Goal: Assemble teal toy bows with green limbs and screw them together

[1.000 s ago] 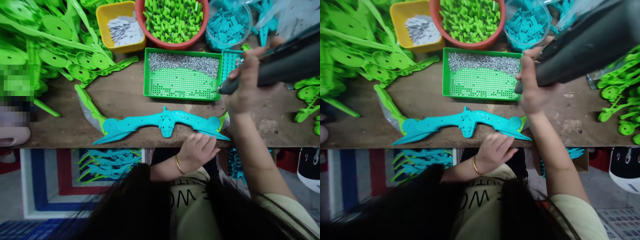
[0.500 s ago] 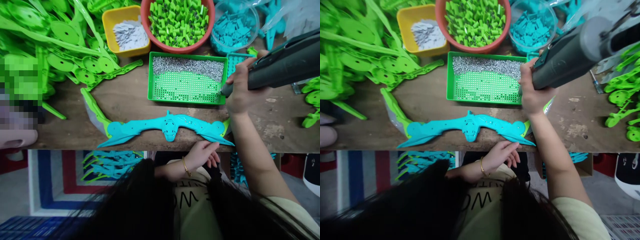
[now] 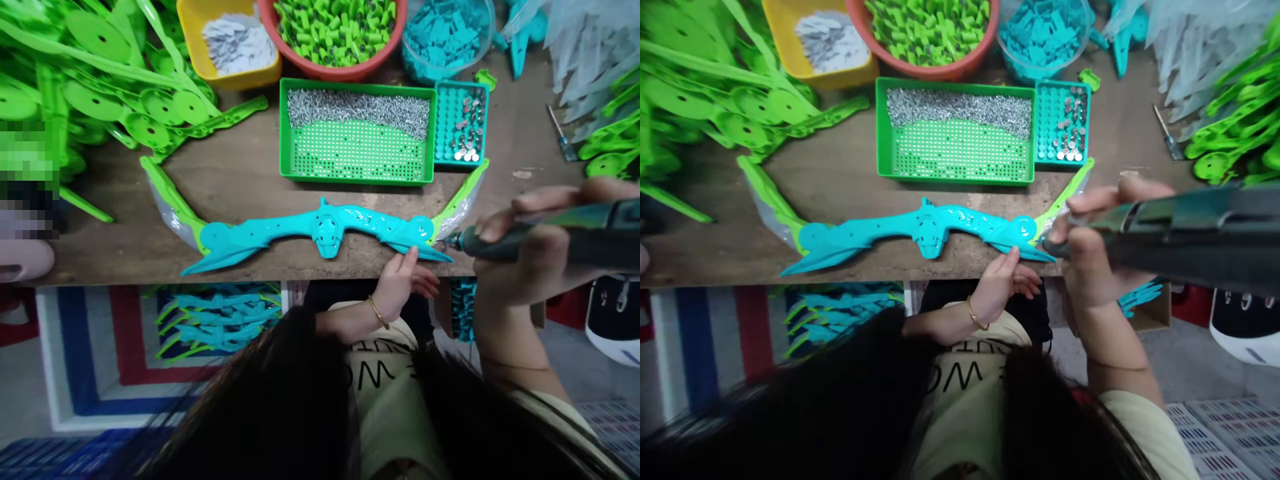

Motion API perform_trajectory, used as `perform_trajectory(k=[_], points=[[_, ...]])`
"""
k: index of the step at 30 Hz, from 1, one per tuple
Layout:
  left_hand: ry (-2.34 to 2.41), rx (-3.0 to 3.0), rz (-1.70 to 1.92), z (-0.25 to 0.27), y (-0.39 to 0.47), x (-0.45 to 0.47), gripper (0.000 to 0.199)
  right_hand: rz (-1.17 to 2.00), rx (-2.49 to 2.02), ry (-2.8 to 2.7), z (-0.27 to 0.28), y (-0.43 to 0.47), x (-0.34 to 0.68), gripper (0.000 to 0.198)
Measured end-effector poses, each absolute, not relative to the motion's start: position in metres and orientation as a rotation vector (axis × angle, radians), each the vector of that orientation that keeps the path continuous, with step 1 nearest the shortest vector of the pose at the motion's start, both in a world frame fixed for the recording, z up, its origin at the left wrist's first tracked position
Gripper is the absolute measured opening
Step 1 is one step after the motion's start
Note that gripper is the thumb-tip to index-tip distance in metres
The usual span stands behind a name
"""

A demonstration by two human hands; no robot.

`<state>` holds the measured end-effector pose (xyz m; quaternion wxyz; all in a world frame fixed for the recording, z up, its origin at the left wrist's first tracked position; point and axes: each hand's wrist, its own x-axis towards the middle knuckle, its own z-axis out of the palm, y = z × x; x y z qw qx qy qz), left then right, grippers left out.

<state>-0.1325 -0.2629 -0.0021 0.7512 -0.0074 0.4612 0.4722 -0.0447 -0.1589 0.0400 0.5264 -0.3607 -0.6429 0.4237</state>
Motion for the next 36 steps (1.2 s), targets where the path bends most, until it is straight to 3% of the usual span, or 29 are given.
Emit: perform_trajectory(k=[7,13,19,29,36], points=[[1.025,-0.013,1.133,-0.002,-0.261,-0.128,0.035,0.852,-0.818,-1.455,0.037,-0.193,-0.030,0.044],[0.998,-0.036,1.161,-0.004,-0.260,-0.127,0.042,0.823,-0.757,-1.436,0.026,-0.191,-0.037,0.036],[0.989,-0.033,1.144,-0.005,-0.259,-0.128,0.047,0.847,-0.690,-1.524,0.023,-0.184,-0.044,0.044],[1.095,0.030,1.058,-0.001,-0.262,-0.156,0.032,0.810,-0.559,-1.383,0.063,-0.124,-0.074,0.031],[1.189,0.011,1.167,-0.001,-0.275,-0.177,0.037,0.603,-0.829,-1.452,0.023,-0.067,-0.147,0.056]])
